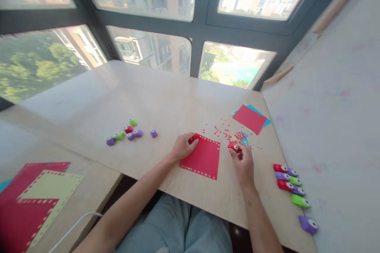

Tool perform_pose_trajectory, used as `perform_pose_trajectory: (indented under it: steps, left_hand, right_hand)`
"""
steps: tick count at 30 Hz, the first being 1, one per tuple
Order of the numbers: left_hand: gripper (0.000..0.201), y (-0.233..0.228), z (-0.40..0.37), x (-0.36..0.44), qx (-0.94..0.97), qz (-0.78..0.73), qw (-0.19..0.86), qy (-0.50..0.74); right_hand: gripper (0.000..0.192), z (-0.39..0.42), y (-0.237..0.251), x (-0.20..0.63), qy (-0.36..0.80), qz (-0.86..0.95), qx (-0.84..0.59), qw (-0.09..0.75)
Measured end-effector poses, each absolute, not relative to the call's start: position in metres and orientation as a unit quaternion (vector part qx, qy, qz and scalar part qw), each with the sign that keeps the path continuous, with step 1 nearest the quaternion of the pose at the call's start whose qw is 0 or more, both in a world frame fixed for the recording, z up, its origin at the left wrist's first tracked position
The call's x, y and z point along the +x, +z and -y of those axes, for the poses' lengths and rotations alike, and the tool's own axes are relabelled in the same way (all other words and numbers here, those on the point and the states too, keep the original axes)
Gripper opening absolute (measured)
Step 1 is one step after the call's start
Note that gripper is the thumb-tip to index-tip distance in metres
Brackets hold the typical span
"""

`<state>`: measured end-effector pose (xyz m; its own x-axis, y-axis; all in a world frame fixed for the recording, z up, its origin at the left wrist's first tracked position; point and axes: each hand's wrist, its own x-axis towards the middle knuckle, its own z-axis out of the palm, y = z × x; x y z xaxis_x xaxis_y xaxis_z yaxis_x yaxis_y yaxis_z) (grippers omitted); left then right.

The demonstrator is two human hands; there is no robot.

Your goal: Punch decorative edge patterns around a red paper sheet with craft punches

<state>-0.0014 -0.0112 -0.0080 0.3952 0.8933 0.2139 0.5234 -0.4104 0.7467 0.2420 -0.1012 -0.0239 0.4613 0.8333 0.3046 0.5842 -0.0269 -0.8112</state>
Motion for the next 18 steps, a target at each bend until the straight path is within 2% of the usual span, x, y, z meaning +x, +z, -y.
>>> perform_pose_trajectory:
  steps: [6,12,15,18]
  left_hand:
    - [0.016,-0.013,0.015,0.003,0.839,-0.43,0.217,0.253]
    - [0.016,-0.014,0.019,0.007,0.89,-0.391,0.077,0.22]
    - [0.014,-0.013,0.02,0.008,0.895,-0.387,0.04,0.22]
    - [0.015,-0.014,0.02,0.01,0.881,-0.413,0.049,0.225]
  right_hand:
    - [0.055,0.099,-0.039,0.242,0.189,0.431,-0.708,0.527]
    - [0.059,0.083,-0.019,0.211,0.253,0.398,-0.674,0.568]
    - [0.057,0.062,-0.002,0.19,0.281,0.435,-0.652,0.554]
    - [0.05,0.036,0.011,0.168,0.332,0.517,-0.625,0.482]
